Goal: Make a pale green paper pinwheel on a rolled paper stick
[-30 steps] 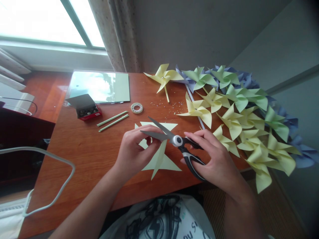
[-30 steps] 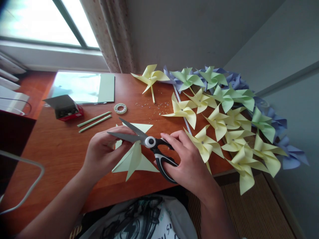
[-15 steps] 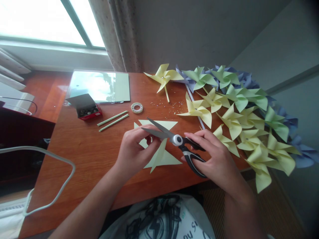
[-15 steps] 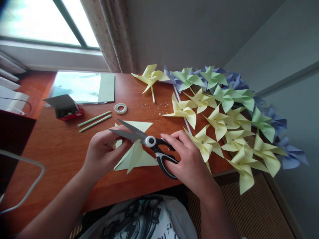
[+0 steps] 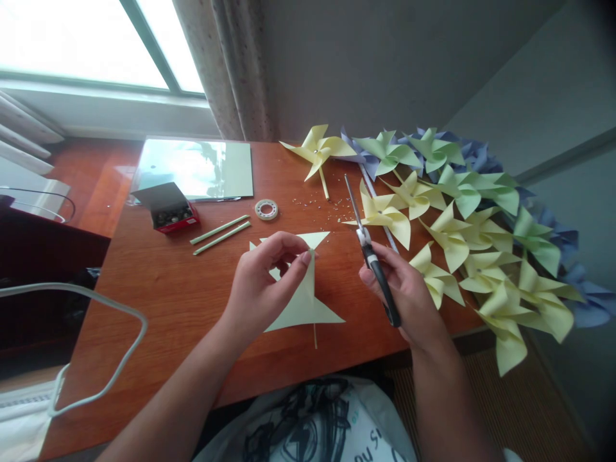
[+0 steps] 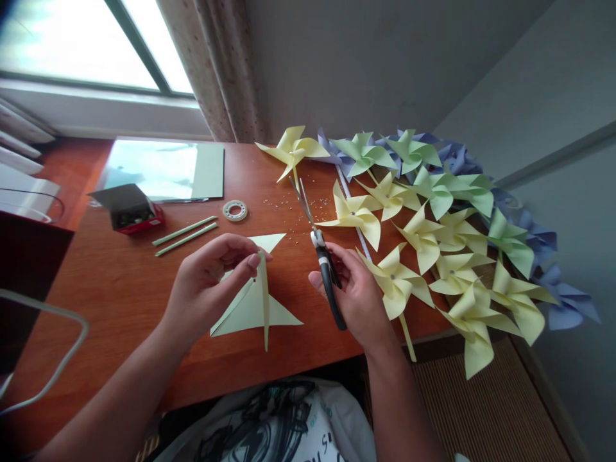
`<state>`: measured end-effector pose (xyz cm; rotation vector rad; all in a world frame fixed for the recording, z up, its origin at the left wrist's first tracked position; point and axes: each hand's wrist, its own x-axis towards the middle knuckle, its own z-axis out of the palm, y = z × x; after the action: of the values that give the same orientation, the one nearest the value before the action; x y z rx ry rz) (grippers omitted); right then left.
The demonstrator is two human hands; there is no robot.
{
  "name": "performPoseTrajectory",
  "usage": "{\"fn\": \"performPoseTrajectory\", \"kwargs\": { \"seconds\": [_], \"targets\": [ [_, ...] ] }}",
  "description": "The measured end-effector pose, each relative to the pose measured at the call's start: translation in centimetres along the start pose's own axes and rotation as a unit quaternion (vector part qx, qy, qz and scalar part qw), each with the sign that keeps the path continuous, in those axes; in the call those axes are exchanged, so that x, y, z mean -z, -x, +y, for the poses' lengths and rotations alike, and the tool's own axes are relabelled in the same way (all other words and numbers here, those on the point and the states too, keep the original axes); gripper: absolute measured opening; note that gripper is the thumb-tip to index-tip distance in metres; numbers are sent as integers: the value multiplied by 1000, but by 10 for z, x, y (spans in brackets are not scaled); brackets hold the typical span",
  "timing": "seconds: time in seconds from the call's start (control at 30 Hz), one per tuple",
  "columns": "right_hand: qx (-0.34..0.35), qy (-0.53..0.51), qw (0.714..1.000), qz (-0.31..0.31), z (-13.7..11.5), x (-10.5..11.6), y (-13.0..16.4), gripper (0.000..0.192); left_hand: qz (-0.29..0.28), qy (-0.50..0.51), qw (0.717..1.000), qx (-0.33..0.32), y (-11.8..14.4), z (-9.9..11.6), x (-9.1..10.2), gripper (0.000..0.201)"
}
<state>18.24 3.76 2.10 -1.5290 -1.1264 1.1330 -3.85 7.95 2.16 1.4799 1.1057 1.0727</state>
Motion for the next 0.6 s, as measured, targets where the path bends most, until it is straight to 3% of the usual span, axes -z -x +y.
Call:
{"fn": "performPoseTrajectory", "kwargs": {
  "seconds": [0.13, 0.3, 0.5, 0.6],
  "targets": [
    [-1, 63, 998, 11, 15, 2, -1, 53, 18, -15, 1000, -4, -1, 2, 0, 12],
    [53, 208, 975, 47, 22, -2, 0, 53, 35, -60, 998, -12, -1, 1, 1, 15],
    [104, 423, 893, 111, 23, -16, -3, 51, 27, -64, 997, -21, -1, -1, 3, 16],
    [106, 475, 865, 119, 28, -17, -8, 51, 21, -40, 999, -12, 0, -1, 2, 17]
  ]
}}
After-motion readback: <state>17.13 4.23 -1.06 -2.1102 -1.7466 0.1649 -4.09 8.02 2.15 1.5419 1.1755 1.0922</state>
